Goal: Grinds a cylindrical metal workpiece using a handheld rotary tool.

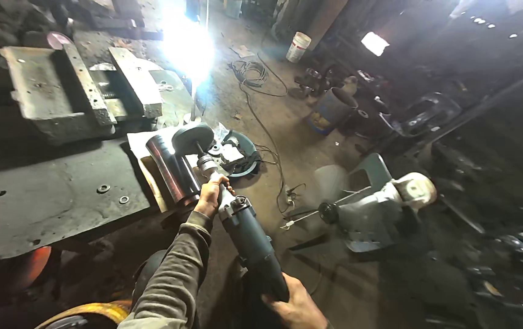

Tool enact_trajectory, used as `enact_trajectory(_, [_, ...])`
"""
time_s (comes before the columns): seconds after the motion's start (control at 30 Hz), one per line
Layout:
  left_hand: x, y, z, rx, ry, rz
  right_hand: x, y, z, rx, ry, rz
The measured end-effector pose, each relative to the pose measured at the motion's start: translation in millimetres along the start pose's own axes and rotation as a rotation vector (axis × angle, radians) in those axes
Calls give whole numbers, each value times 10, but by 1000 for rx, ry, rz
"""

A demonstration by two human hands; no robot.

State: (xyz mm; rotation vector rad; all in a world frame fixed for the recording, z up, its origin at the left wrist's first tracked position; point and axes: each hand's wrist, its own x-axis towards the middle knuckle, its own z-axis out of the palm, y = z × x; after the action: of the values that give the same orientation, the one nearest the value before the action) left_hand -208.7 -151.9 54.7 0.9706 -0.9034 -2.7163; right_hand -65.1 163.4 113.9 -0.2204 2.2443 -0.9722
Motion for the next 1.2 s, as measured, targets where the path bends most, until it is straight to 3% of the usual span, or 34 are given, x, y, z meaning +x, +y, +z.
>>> enact_trajectory(0.23, [-194,120,-122,-36,-80,52,-60,-35,20,-115,-3,-21])
enact_trajectory(0.5, [-476,275,-570,-128,-168,181,-144,-206,133,-292,-69,-45])
enact_trajectory(0.63, [-532,292,-655,-174,-132,180,-142,-221,153,-302,-85,-60])
enact_trajectory(0.9, [-441,253,-437,-92,-151,153,-162,-153,112,-245,-26,-54])
enact_trajectory(1.2, [-85,21,-39,-79,-64,6,-46,18,21,-90,38,-27])
